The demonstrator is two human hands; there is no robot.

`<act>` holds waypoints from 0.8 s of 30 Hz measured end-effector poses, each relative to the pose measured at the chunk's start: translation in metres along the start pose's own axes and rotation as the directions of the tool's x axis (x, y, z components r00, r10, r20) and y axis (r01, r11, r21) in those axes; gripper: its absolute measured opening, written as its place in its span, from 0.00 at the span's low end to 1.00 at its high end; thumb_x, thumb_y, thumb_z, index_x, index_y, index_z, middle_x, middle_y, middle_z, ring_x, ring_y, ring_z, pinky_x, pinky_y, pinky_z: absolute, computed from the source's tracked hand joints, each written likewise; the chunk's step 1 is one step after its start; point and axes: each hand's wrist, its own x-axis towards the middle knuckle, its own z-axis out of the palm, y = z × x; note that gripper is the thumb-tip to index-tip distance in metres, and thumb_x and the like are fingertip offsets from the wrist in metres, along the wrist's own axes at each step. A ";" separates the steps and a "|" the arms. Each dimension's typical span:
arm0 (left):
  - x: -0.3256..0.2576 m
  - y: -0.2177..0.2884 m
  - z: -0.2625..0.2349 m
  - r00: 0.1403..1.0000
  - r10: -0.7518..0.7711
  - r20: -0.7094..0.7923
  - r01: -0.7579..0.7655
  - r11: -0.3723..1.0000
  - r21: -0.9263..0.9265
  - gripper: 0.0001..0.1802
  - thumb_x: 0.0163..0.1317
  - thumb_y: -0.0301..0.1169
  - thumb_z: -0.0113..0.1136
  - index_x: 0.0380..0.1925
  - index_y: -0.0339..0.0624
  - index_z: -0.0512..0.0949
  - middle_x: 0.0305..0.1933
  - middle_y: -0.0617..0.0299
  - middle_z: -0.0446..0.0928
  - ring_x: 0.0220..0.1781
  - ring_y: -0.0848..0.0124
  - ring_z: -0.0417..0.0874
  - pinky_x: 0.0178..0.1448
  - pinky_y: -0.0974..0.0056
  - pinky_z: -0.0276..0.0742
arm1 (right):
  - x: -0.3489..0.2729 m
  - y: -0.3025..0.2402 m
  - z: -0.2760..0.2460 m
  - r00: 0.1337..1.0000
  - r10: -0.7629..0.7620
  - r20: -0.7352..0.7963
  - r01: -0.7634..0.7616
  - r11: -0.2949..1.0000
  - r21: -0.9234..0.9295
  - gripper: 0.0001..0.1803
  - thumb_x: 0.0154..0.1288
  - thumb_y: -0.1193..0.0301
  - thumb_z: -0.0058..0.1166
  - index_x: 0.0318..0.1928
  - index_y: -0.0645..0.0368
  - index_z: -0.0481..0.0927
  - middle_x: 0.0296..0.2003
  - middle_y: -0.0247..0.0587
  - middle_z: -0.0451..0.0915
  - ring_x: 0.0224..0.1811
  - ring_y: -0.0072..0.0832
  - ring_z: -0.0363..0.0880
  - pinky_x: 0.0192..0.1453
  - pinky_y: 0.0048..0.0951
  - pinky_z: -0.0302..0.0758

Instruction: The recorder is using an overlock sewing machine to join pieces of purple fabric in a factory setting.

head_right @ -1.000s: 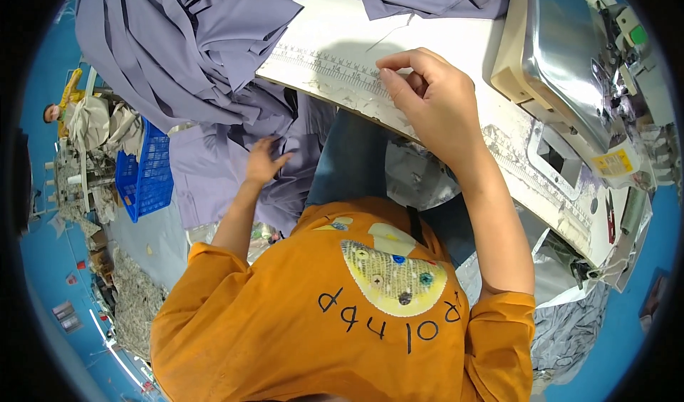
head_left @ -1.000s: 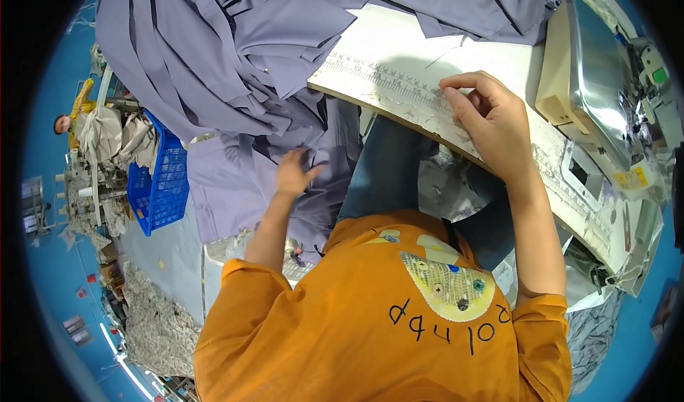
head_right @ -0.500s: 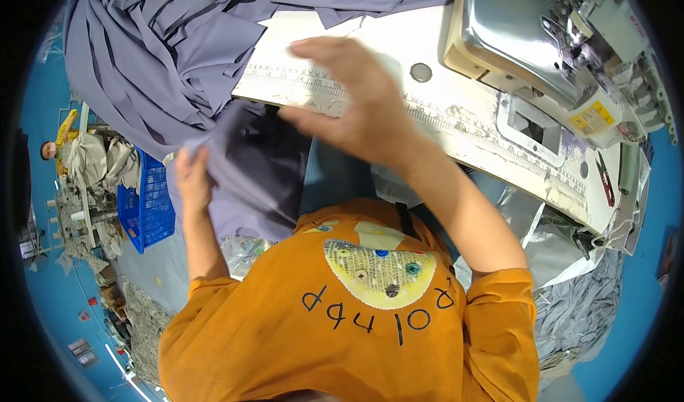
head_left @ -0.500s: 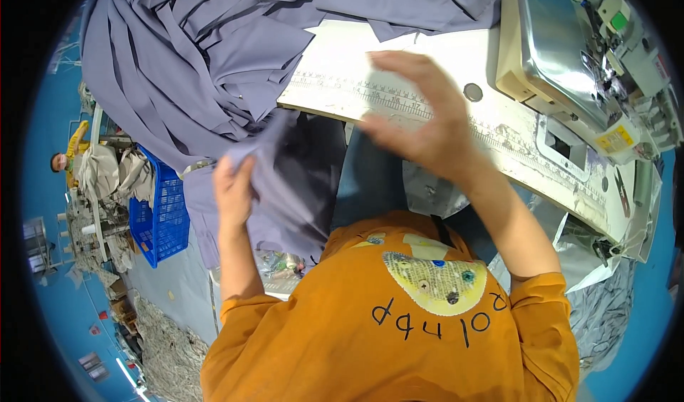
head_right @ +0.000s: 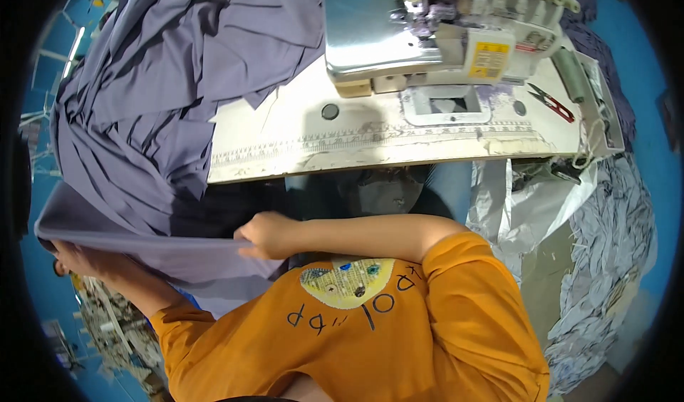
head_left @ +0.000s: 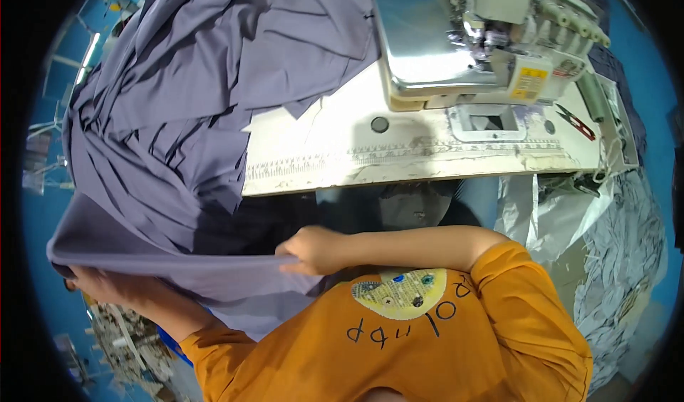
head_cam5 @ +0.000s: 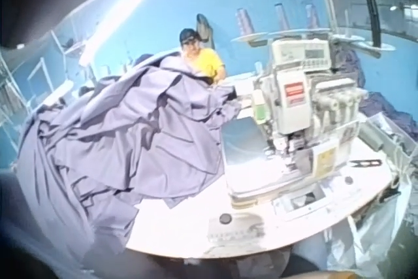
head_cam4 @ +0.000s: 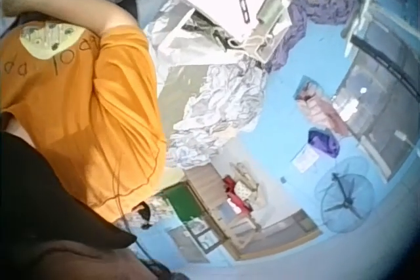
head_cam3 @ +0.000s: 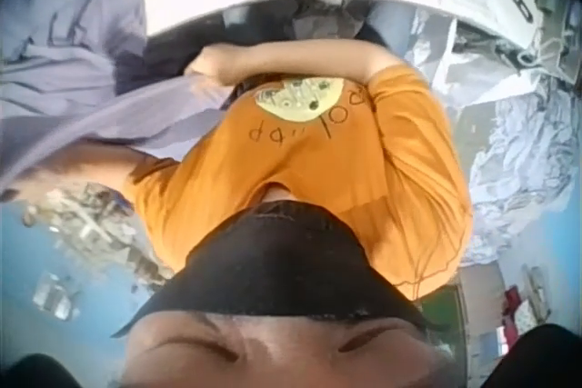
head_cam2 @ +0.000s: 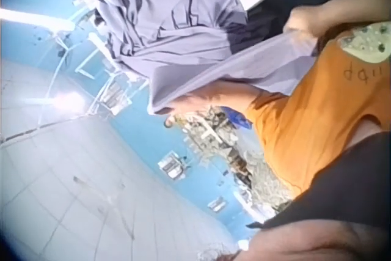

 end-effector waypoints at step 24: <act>-0.033 0.254 0.121 0.339 0.885 0.320 0.641 0.032 -0.767 0.13 0.53 0.33 0.71 0.33 0.36 0.82 0.30 0.56 0.81 0.31 0.67 0.82 0.37 0.66 0.75 | -0.179 -0.106 -0.146 0.571 0.065 -0.818 0.133 0.976 0.170 0.49 0.43 0.64 0.74 0.65 0.62 0.64 0.59 0.45 0.72 0.60 0.33 0.70 0.63 0.36 0.67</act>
